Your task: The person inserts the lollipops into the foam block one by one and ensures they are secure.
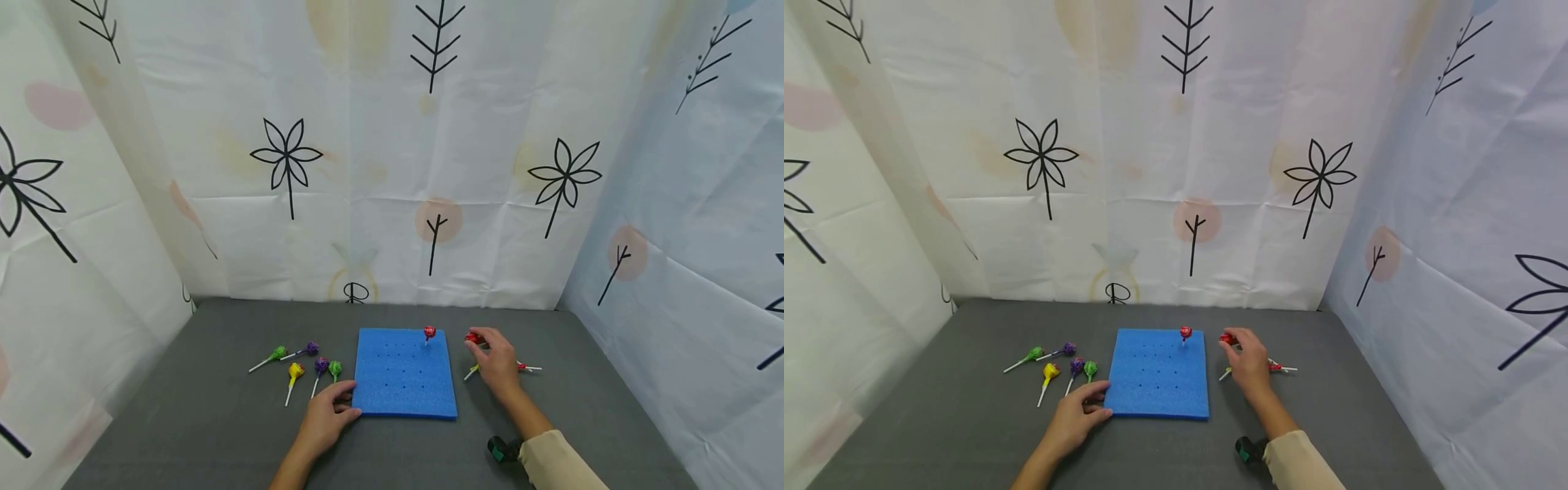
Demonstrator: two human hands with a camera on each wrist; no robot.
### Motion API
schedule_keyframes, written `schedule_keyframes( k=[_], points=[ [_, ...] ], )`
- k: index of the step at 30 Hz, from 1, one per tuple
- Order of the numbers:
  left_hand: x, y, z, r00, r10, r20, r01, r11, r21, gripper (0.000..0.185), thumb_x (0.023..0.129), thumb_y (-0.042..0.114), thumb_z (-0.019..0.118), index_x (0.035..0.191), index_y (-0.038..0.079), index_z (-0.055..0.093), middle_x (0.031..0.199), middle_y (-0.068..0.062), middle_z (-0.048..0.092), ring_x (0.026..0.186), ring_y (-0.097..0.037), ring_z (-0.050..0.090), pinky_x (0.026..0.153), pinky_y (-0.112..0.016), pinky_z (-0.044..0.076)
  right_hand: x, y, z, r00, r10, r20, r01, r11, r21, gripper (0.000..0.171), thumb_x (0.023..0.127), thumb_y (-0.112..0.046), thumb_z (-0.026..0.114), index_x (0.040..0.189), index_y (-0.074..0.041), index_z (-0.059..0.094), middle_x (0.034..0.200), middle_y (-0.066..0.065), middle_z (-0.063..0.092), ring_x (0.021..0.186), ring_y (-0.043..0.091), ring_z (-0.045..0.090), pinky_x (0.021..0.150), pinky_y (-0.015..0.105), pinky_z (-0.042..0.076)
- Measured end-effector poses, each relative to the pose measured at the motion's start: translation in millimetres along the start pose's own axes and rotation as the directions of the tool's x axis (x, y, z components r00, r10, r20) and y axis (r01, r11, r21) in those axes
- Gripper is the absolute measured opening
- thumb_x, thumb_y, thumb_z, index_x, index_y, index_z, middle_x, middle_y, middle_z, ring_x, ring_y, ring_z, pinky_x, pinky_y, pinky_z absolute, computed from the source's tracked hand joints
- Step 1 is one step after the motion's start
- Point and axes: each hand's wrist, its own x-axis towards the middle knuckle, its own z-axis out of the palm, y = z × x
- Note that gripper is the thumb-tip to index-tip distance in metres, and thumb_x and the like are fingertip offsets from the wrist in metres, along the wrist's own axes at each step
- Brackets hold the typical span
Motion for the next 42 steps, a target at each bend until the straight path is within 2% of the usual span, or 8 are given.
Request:
schedule_keyframes(
  k=[4, 11, 14, 20, 24, 29, 38, 42],
  points=[
    [-0.2, 1.3, 0.1, 1.0, -0.006, 0.002, 0.006, 1.0, 0.003, 0.048, 0.077, -0.001, 0.079, 0.122, -0.004, 0.062, 0.113, -0.019, 0.062, 0.087, -0.023, 0.066, 0.071, -0.025, 0.055, -1.8, -8.3, -0.3, 1.0, -0.006, -0.014, 0.006, 1.0, 0.017, 0.029, 0.075, -0.001, 0.082, 0.102, 0.0, 0.071, 0.095, 0.01, 0.068, 0.076, 0.023, 0.065, 0.066, 0.039, 0.054],
    [-0.5, 1.4, 0.0, 1.0, -0.007, 0.005, 0.007, 1.0, 0.011, 0.048, 0.078, 0.0, 0.079, 0.122, -0.003, 0.062, 0.113, -0.018, 0.062, 0.088, -0.023, 0.066, 0.071, -0.025, 0.055, -3.5, -19.0, 2.5, 0.999, -0.008, -0.035, 0.011, 0.995, 0.096, 0.03, 0.074, 0.001, 0.082, 0.101, -0.001, 0.071, 0.095, 0.008, 0.067, 0.08, 0.02, 0.065, 0.072, 0.018, 0.05],
    [-0.5, 0.7, -0.1, 1.0, -0.002, 0.005, 0.002, 1.0, 0.009, 0.048, 0.078, -0.001, 0.079, 0.122, -0.004, 0.062, 0.113, -0.018, 0.062, 0.088, -0.023, 0.066, 0.071, -0.024, 0.055, -2.7, -23.2, 3.9, 0.998, -0.02, -0.051, 0.027, 0.991, 0.131, 0.03, 0.073, 0.003, 0.082, 0.101, -0.002, 0.071, 0.094, 0.007, 0.067, 0.08, 0.02, 0.066, 0.073, 0.015, 0.048],
    [-0.5, 0.1, 0.1, 1.0, 0.026, -0.008, -0.026, 1.0, -0.002, 0.048, 0.077, -0.003, 0.079, 0.121, -0.005, 0.062, 0.112, -0.02, 0.062, 0.086, -0.024, 0.066, 0.071, -0.025, 0.055, -2.6, -36.1, 4.5, 0.999, -0.01, -0.05, 0.018, 0.986, 0.163, 0.029, 0.075, 0.001, 0.082, 0.102, -0.002, 0.071, 0.096, 0.008, 0.067, 0.082, 0.021, 0.065, 0.074, 0.016, 0.049],
    [-0.2, -0.1, 0.0, 1.0, 0.024, -0.007, -0.024, 1.0, 0.002, 0.048, 0.077, -0.003, 0.078, 0.122, -0.005, 0.062, 0.112, -0.02, 0.062, 0.086, -0.023, 0.066, 0.071, -0.024, 0.055, -4.2, -44.8, 6.0, 0.999, 0.019, -0.028, -0.014, 0.988, 0.151, 0.027, 0.079, -0.003, 0.08, 0.104, -0.003, 0.07, 0.097, 0.007, 0.067, 0.082, 0.019, 0.063, 0.072, 0.03, 0.053],
    [-0.1, 0.2, -0.2, 1.0, 0.022, -0.007, -0.022, 1.0, 0.004, 0.048, 0.077, -0.004, 0.078, 0.122, -0.005, 0.061, 0.112, -0.02, 0.062, 0.087, -0.023, 0.066, 0.071, -0.023, 0.055, -5.5, -51.7, 11.7, 1.0, 0.004, -0.018, 0.0, 0.981, 0.194, 0.027, 0.08, -0.002, 0.079, 0.105, -0.002, 0.069, 0.098, 0.008, 0.066, 0.079, 0.019, 0.063, 0.066, 0.044, 0.054],
    [0.8, 0.0, 0.2, 1.0, 0.027, -0.007, -0.027, 1.0, 0.001, 0.047, 0.077, -0.003, 0.078, 0.121, -0.005, 0.061, 0.11, -0.019, 0.063, 0.084, -0.022, 0.067, 0.07, -0.024, 0.055, -3.0, -67.3, 23.8, 1.0, -0.024, -0.014, 0.026, 0.97, 0.241, 0.029, 0.081, -0.003, 0.078, 0.108, 0.0, 0.069, 0.102, 0.008, 0.066, 0.087, 0.02, 0.065, 0.075, 0.025, 0.053],
    [1.0, -0.6, 0.0, 0.999, 0.031, -0.005, -0.031, 0.999, 0.005, 0.047, 0.077, -0.004, 0.078, 0.121, -0.006, 0.061, 0.11, -0.019, 0.063, 0.084, -0.022, 0.067, 0.07, -0.023, 0.055, -1.0, -73.2, 31.0, 0.999, -0.034, 0.0, 0.032, 0.959, 0.281, 0.028, 0.081, -0.002, 0.077, 0.108, 0.0, 0.068, 0.103, 0.007, 0.066, 0.088, 0.02, 0.065, 0.077, 0.024, 0.053]
  ],
)
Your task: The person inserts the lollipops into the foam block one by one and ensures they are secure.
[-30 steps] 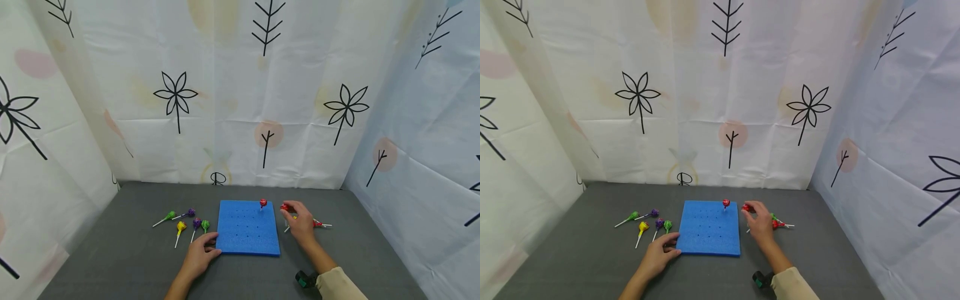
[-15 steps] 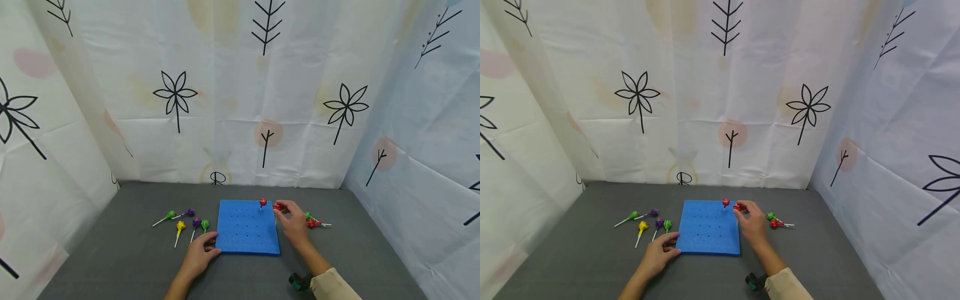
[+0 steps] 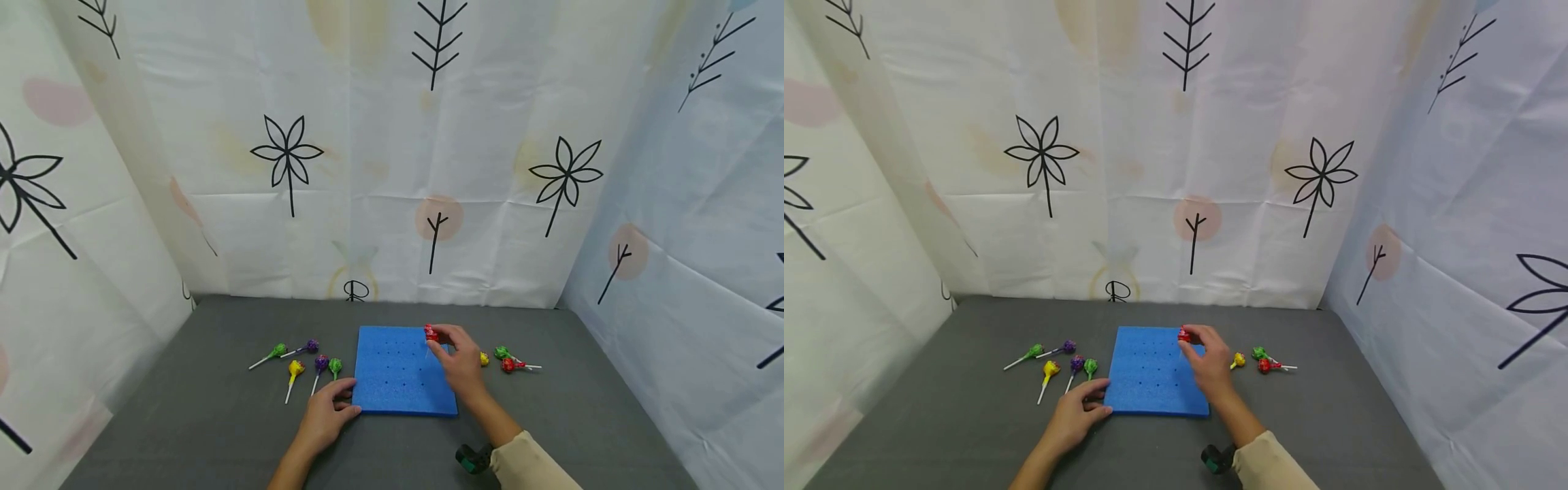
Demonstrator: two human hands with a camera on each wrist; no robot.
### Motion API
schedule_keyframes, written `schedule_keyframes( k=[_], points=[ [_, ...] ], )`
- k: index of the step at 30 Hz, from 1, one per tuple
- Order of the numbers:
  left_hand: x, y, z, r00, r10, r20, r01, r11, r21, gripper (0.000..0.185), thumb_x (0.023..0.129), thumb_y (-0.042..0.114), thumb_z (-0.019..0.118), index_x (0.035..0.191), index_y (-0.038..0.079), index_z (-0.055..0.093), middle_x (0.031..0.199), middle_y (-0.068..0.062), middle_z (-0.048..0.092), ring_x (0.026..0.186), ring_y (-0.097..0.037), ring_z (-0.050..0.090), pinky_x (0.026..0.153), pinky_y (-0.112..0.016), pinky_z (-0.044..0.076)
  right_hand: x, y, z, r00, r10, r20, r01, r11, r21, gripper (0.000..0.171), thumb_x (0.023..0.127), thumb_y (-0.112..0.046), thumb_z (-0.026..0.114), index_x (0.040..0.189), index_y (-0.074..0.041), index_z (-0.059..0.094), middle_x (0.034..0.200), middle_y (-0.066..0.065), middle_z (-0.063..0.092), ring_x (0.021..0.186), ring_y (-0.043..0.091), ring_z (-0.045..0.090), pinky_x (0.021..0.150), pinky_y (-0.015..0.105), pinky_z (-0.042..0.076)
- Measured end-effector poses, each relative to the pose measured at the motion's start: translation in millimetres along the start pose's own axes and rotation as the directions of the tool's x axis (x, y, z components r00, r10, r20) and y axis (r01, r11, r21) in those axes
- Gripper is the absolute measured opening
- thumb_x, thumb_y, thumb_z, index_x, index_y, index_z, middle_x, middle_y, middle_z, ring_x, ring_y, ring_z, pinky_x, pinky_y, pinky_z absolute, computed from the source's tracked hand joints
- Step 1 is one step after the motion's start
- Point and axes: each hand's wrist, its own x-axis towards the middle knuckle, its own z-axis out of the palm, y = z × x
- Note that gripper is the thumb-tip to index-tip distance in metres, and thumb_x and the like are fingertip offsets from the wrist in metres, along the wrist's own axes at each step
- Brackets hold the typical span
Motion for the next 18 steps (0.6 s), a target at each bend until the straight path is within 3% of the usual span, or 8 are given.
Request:
schedule_keyframes(
  k=[10, 18],
  points=[
    [-0.2, 0.4, -0.5, 1.0, -0.008, 0.009, 0.008, 1.0, 0.0, 0.047, 0.077, -0.004, 0.078, 0.122, -0.006, 0.061, 0.11, -0.019, 0.062, 0.084, -0.022, 0.067, 0.07, -0.022, 0.054, 6.0, -1.6, 19.5, 0.999, 0.029, 0.013, -0.029, 0.999, 0.037, 0.026, 0.083, -0.006, 0.077, 0.107, -0.003, 0.069, 0.101, 0.006, 0.067, 0.089, 0.018, 0.066, 0.079, 0.031, 0.055],
    [-1.0, 0.5, 0.0, 1.0, 0.006, -0.004, -0.006, 1.0, -0.002, 0.047, 0.077, -0.003, 0.079, 0.121, -0.006, 0.062, 0.108, -0.018, 0.063, 0.083, -0.02, 0.067, 0.07, -0.025, 0.055, 10.7, -2.4, 30.8, 0.999, 0.028, 0.031, -0.029, 0.998, 0.047, 0.026, 0.082, -0.005, 0.077, 0.106, -0.001, 0.069, 0.101, 0.007, 0.067, 0.089, 0.019, 0.066, 0.078, 0.029, 0.055]
  ],
)
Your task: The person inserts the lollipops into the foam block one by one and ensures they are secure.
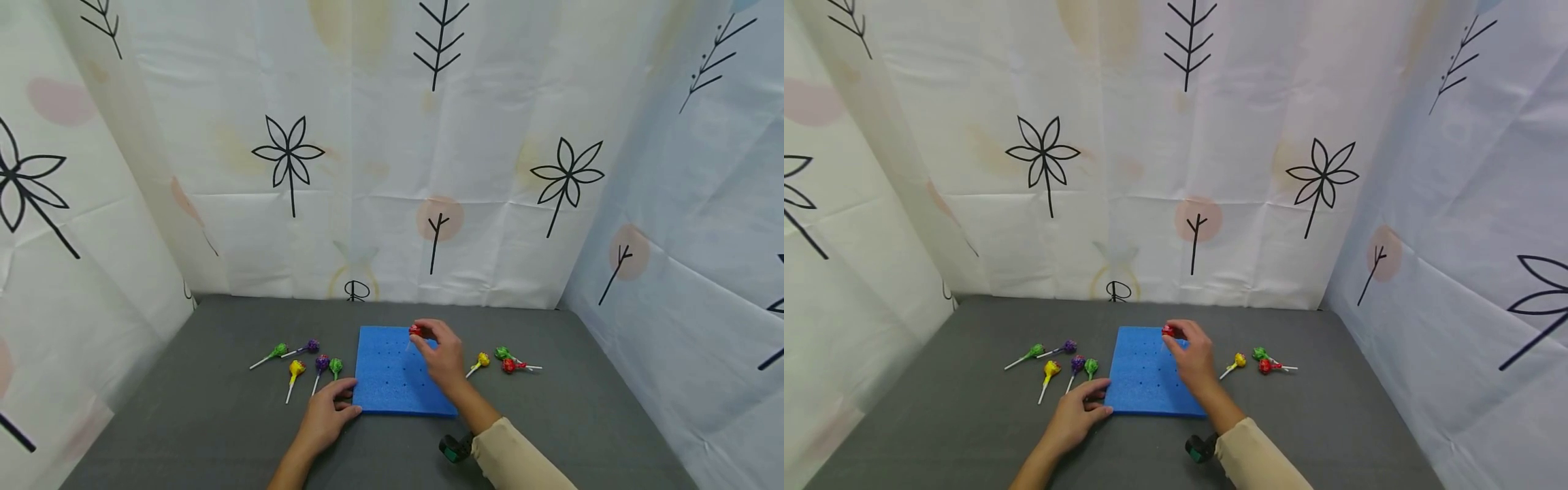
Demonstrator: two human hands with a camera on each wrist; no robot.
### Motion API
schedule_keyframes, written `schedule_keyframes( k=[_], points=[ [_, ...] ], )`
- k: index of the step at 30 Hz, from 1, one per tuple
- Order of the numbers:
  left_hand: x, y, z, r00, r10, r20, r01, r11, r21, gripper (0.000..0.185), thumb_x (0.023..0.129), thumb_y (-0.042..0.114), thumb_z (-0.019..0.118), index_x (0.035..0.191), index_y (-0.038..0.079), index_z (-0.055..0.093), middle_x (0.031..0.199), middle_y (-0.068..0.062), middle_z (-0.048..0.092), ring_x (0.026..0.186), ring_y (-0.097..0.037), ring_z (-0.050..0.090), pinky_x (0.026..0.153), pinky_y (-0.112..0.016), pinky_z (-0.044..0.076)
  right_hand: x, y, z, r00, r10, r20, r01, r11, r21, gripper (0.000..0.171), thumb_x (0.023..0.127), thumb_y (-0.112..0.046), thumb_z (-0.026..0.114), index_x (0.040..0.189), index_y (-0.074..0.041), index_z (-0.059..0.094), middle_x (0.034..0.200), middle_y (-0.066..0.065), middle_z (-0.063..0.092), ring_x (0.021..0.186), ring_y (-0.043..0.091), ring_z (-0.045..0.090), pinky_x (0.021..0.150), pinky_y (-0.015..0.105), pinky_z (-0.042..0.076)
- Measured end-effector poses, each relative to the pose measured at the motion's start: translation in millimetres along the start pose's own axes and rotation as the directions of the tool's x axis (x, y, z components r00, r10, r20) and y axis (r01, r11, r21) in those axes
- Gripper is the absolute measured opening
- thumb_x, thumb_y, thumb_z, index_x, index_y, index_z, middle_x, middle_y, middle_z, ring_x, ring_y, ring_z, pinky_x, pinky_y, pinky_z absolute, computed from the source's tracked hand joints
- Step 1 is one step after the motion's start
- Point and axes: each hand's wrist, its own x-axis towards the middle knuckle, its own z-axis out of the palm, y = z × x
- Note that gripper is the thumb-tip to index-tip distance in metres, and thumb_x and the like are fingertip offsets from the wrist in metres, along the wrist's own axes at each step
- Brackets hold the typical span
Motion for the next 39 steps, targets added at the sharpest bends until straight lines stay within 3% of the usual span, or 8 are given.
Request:
schedule_keyframes(
  k=[19, 27, 39],
  points=[
    [-0.5, 0.6, -0.5, 1.0, -0.004, -0.005, 0.004, 1.0, -0.024, 0.048, 0.076, -0.002, 0.08, 0.12, -0.005, 0.062, 0.108, -0.018, 0.063, 0.082, -0.021, 0.067, 0.069, -0.024, 0.055, 7.0, 6.5, 20.6, 0.996, 0.084, 0.042, -0.084, 0.996, 0.006, 0.023, 0.084, -0.005, 0.076, 0.105, -0.003, 0.068, 0.1, 0.006, 0.066, 0.09, 0.02, 0.067, 0.08, 0.033, 0.055],
    [0.1, 2.6, -1.7, 1.0, -0.011, 0.001, 0.011, 1.0, -0.003, 0.047, 0.077, -0.002, 0.079, 0.121, -0.005, 0.062, 0.109, -0.018, 0.063, 0.083, -0.021, 0.067, 0.07, -0.026, 0.056, 8.1, 10.9, 29.6, 0.996, 0.076, 0.043, -0.078, 0.996, 0.049, 0.021, 0.082, 0.001, 0.075, 0.101, 0.001, 0.067, 0.097, 0.011, 0.066, 0.087, 0.025, 0.068, 0.078, 0.035, 0.056],
    [0.3, -1.3, -0.8, 1.0, -0.021, 0.009, 0.021, 1.0, -0.012, 0.049, 0.077, -0.004, 0.078, 0.123, -0.005, 0.061, 0.111, -0.019, 0.062, 0.084, -0.021, 0.067, 0.07, -0.023, 0.055, 4.9, 14.5, 36.8, 0.983, 0.153, 0.106, -0.15, 0.988, -0.036, 0.021, 0.085, -0.003, 0.074, 0.104, -0.003, 0.065, 0.101, 0.009, 0.065, 0.093, 0.022, 0.067, 0.082, 0.033, 0.055]
  ],
)
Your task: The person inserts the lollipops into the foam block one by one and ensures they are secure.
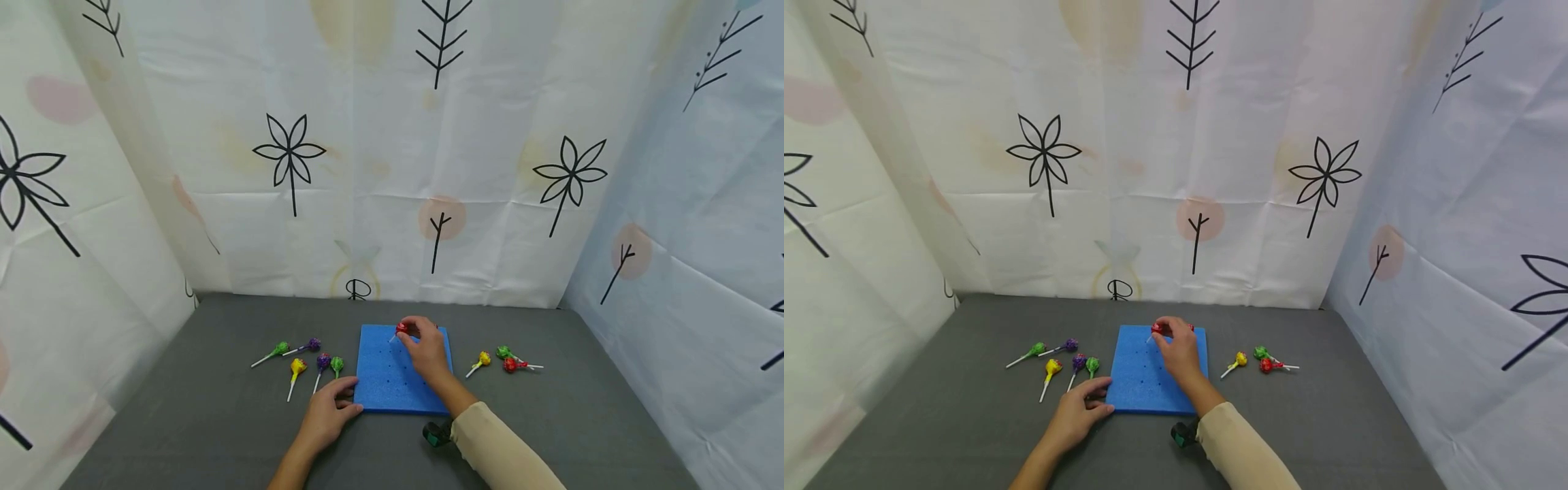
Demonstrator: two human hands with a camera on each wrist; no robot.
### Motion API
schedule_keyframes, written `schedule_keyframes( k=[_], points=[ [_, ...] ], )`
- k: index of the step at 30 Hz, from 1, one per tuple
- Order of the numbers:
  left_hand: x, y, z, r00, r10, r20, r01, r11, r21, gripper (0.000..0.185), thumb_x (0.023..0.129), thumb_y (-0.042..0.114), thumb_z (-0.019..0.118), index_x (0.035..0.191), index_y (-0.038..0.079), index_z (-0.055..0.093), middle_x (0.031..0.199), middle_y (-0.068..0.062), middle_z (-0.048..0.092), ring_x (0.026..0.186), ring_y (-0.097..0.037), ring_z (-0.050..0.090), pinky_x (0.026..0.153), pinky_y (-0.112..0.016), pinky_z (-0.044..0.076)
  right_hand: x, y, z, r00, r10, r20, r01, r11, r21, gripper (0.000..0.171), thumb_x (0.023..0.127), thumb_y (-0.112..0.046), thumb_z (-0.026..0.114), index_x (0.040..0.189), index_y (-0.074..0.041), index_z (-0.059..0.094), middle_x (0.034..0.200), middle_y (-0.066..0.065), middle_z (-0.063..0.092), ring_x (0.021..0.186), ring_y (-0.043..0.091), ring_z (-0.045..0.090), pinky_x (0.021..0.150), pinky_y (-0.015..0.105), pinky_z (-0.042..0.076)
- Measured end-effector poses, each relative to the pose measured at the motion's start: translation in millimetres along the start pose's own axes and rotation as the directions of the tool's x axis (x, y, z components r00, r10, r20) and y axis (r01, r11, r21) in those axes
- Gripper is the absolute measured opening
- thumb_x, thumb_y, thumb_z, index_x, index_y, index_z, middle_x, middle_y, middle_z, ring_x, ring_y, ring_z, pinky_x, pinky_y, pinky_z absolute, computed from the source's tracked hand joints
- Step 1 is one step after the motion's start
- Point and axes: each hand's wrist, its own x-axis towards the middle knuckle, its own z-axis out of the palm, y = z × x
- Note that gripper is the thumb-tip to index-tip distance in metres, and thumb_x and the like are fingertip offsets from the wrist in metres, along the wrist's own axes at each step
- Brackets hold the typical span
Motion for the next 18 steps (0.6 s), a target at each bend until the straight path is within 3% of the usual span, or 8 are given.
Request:
schedule_keyframes(
  k=[18],
  points=[
    [-0.6, 2.4, -0.1, 1.0, -0.025, 0.01, 0.025, 1.0, 0.002, 0.049, 0.077, -0.003, 0.078, 0.123, -0.004, 0.061, 0.111, -0.019, 0.062, 0.084, -0.021, 0.067, 0.07, -0.025, 0.055, 5.0, 0.4, 6.8, 0.999, -0.004, 0.037, 0.006, 0.998, -0.062, 0.02, 0.087, -0.006, 0.073, 0.105, -0.004, 0.066, 0.1, 0.007, 0.064, 0.093, 0.018, 0.067, 0.082, 0.031, 0.055]
  ],
)
